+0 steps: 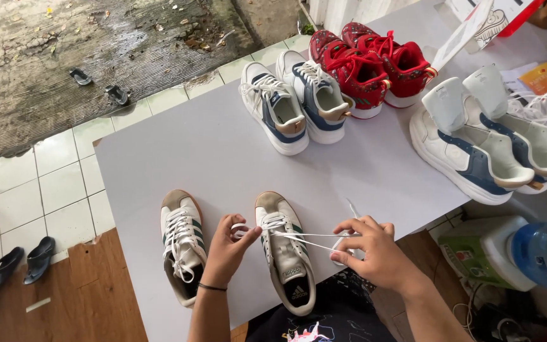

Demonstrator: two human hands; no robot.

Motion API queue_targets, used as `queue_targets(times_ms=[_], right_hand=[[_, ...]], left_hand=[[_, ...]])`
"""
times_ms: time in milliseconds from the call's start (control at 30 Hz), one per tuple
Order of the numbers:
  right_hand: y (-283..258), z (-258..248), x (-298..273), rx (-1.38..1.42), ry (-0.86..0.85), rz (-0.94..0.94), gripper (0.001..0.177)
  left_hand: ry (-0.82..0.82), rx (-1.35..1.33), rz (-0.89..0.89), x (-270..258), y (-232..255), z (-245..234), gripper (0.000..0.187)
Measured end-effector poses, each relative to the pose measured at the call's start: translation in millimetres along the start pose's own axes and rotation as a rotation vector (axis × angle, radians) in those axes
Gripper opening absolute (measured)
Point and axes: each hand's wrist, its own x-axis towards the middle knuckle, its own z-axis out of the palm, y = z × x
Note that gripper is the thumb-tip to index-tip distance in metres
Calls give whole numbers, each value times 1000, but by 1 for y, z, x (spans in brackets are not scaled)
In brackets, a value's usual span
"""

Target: The person is lacing a pair of white sneakers with green stripes on a white workbench.

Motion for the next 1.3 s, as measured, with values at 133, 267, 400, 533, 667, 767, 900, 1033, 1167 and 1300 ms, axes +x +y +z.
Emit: queue_targets(times_ms=[133, 267, 400, 533, 667, 767, 900, 1033, 1167, 1300], right_hand=[[9, 8, 7, -32, 33, 120, 52], [33, 25, 14, -137, 249, 126, 27], [41, 29, 14, -286, 316, -16, 21], [23, 5, -1, -279, 276, 42, 17], [11, -20, -22, -133, 99, 92, 16], [-3, -34, -32, 111, -28, -56, 29], [-25, -30, -26, 197, -129, -116, 34], [-35, -19, -26, 464, -194, -236, 25], [-52, -18, -30, 606, -273, -237, 44], [-21, -6, -23, 685, -329, -439, 33]], left_hand=[[25, 35, -12, -1, 4, 7, 37], [73, 44, 14, 0, 7, 7, 34], [57, 24, 19, 4, 2, 8, 33], [22, 25, 7, 8, -5, 10, 30], [-14, -32, 9, 15, -28, 12, 25], [-140, 128, 42, 6, -19, 23, 34], [-232, 281, 77, 3, -15, 48, 58], [-203, 410, 157, 15, -24, 66, 51], [-188, 501, 125, 26, -28, 83, 30], [-147, 421, 152, 34, -33, 87, 20]])
